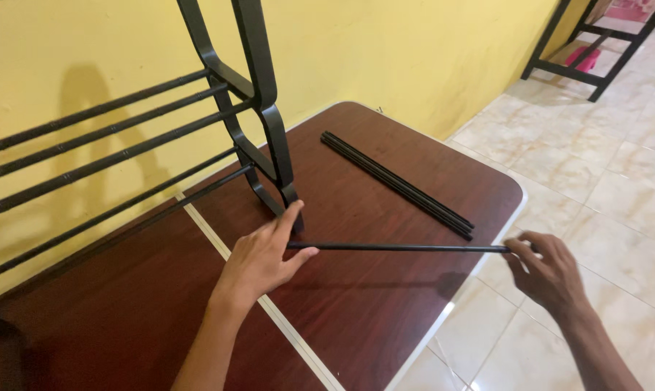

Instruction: The person removes multiple horizontal metal rods from a black metal rack frame placed on a wooden table. They pull each rod out by hand and set them aside on the table, repeating the process for several rods.

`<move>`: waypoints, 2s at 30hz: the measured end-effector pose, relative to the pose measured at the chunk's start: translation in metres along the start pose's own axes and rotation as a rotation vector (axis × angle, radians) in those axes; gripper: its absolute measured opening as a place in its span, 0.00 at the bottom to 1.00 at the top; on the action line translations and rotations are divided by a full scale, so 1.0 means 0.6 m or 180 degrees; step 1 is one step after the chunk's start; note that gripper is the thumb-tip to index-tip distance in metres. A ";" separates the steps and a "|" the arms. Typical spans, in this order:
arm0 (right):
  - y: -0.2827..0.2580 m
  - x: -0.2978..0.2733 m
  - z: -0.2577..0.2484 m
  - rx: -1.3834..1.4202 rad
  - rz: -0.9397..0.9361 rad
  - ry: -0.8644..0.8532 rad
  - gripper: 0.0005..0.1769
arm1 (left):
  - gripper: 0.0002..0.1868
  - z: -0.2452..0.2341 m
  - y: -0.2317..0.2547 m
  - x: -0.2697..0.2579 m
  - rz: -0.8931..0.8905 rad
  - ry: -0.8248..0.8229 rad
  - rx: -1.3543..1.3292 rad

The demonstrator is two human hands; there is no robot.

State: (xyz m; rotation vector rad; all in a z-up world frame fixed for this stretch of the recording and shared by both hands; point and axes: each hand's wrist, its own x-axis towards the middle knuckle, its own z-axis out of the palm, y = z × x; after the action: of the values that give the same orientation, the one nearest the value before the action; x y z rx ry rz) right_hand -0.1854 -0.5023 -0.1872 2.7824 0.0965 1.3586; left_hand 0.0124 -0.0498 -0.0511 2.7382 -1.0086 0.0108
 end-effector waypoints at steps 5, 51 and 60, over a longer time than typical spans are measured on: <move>0.037 -0.076 0.019 -0.0741 0.0513 0.0092 0.12 | 0.52 0.043 -0.027 0.021 0.0502 0.0716 0.0104; -0.111 0.119 0.205 -0.0304 0.0624 -0.0109 0.06 | 0.39 0.281 -0.041 0.068 0.0819 0.1121 0.0006; -0.114 0.123 0.203 -0.0296 0.1166 -0.0841 0.53 | 0.40 0.284 -0.039 0.065 0.0745 0.1094 0.0027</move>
State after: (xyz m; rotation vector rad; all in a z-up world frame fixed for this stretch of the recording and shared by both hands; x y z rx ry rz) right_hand -0.0467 -0.4298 -0.2083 2.9654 -0.4933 0.9970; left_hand 0.0455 -0.0933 -0.2187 2.4878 -1.2130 0.5048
